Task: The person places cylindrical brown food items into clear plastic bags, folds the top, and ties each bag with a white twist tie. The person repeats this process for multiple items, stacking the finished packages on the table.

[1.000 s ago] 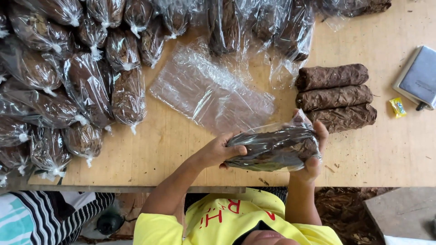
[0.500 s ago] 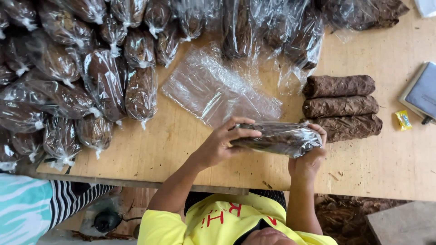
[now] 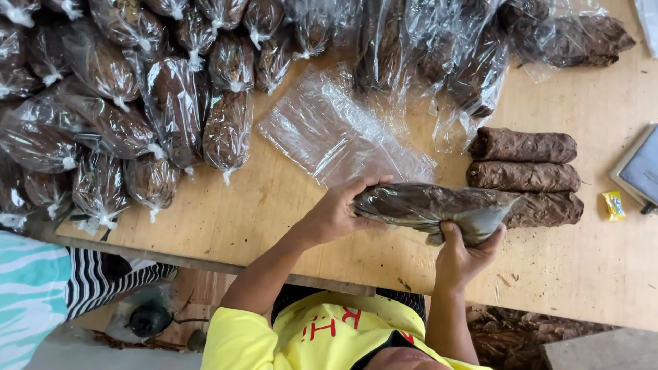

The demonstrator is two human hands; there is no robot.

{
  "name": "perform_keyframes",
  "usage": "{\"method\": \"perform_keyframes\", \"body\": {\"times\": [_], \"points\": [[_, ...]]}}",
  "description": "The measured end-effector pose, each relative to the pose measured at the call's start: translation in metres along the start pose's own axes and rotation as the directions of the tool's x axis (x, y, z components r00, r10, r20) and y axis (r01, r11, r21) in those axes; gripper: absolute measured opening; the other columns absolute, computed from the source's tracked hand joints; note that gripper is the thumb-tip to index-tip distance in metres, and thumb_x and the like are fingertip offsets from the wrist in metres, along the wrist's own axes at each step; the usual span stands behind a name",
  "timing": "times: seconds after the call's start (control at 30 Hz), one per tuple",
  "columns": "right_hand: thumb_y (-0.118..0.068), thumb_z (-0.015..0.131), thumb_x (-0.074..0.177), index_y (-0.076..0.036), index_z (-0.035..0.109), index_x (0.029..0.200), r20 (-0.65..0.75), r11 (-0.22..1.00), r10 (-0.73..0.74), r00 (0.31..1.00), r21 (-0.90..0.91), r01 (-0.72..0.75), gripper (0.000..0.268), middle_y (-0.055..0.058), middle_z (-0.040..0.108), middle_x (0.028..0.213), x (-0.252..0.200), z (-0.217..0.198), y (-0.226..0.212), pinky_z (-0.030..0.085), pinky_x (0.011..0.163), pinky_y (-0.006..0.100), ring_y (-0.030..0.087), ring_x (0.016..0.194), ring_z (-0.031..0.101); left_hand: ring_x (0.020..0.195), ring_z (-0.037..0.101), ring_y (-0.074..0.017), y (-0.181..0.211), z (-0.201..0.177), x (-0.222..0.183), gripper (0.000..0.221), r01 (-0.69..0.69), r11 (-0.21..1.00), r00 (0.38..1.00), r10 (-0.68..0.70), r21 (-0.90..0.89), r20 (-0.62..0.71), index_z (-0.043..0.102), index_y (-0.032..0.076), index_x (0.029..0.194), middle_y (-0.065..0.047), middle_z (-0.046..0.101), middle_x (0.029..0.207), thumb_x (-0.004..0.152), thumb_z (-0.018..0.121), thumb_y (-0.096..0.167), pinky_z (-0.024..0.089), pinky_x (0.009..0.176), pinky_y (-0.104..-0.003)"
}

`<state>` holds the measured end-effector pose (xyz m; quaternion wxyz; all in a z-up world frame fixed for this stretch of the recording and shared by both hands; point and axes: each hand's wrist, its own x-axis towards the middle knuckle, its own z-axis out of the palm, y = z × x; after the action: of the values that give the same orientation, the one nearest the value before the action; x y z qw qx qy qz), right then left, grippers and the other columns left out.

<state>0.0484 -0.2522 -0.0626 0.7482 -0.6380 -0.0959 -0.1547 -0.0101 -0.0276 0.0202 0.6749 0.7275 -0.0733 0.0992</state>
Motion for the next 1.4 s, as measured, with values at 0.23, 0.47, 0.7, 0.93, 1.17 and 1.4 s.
{"method": "perform_keyframes", "body": {"times": [0.23, 0.47, 0.7, 0.93, 1.17, 1.4], "points": [[0.003, 0.067, 0.081, -0.004, 0.041, 0.135, -0.036, 0.984, -0.009, 0.999, 0.175, 0.015, 0.06, 0.016, 0.055, 0.113, -0.001, -0.003, 0.008, 0.057, 0.085, 0.035, 0.025, 0.098, 0.061, 0.103, 0.061, -0.0185, -0.012, -0.003, -0.002, 0.053, 0.134, 0.972, 0.979, -0.16, -0.19, -0.129, 0.061, 0.006, 0.12, -0.013, 0.068, 0.107, 0.072, 0.083, 0.006, 0.053, 0.089, -0.036], [0.005, 0.056, 0.092, -0.008, 0.037, 0.141, -0.068, 0.943, 0.128, 0.989, 0.317, -0.1, 0.054, 0.004, 0.057, 0.111, 0.013, 0.021, -0.032, 0.062, 0.068, 0.019, 0.01, 0.085, 0.064, 0.106, 0.062, -0.031, -0.013, 0.008, 0.002, 0.066, 0.237, 0.781, 0.965, -0.259, -0.577, 0.046, 0.046, 0.007, 0.135, -0.018, 0.056, 0.124, 0.076, 0.074, -0.007, 0.061, 0.083, -0.043], [-0.004, 0.067, 0.084, -0.007, 0.068, 0.105, 0.542, 0.919, 0.202, 0.816, -0.393, 0.033, 0.022, 0.009, 0.067, 0.083, -0.002, 0.027, -0.023, 0.058, 0.062, 0.037, 0.024, 0.067, 0.068, 0.088, 0.07, -0.0288, 0.028, 0.01, 0.014, 0.029, 0.124, 0.548, 0.809, -0.539, -0.827, -0.235, 0.054, 0.014, 0.108, -0.011, 0.07, 0.101, 0.084, 0.064, 0.0, 0.062, 0.08, -0.04], [-0.01, 0.071, 0.08, -0.015, 0.07, 0.106, 0.679, 0.845, 0.143, 0.72, -0.462, 0.268, 0.026, 0.004, 0.066, 0.082, -0.001, 0.029, -0.021, 0.055, 0.062, 0.037, 0.026, 0.067, 0.065, 0.07, 0.061, -0.0099, 0.029, 0.01, 0.013, 0.03, 0.207, 0.625, 0.696, -0.635, -0.753, -0.336, 0.053, 0.018, 0.099, 0.004, 0.061, 0.083, 0.081, 0.073, 0.006, 0.049, 0.062, -0.02], [-0.008, 0.069, 0.081, -0.015, 0.069, 0.107, 0.718, 0.841, 0.124, 0.685, -0.442, 0.311, 0.026, 0.005, 0.063, 0.082, 0.001, 0.03, -0.024, 0.054, 0.067, 0.037, 0.027, 0.073, 0.065, 0.06, 0.06, -0.0097, 0.002, 0.018, 0.01, 0.034, 0.232, 0.553, 0.748, -0.627, -0.8, -0.217, 0.052, 0.018, 0.1, 0.002, 0.061, 0.08, 0.08, 0.074, 0.001, 0.054, 0.056, -0.021], [-0.006, 0.068, 0.082, -0.012, 0.069, 0.108, 0.719, 0.844, 0.144, 0.679, -0.448, 0.295, 0.027, 0.007, 0.064, 0.086, 0.002, 0.033, -0.03, 0.054, 0.066, 0.038, 0.029, 0.074, 0.065, 0.056, 0.063, -0.0124, 0.017, 0.016, 0.015, 0.037, 0.159, 0.584, 0.744, -0.601, -0.796, -0.292, 0.046, 0.016, 0.1, -0.003, 0.061, 0.076, 0.081, 0.073, 0.001, 0.056, 0.052, -0.021]]}}
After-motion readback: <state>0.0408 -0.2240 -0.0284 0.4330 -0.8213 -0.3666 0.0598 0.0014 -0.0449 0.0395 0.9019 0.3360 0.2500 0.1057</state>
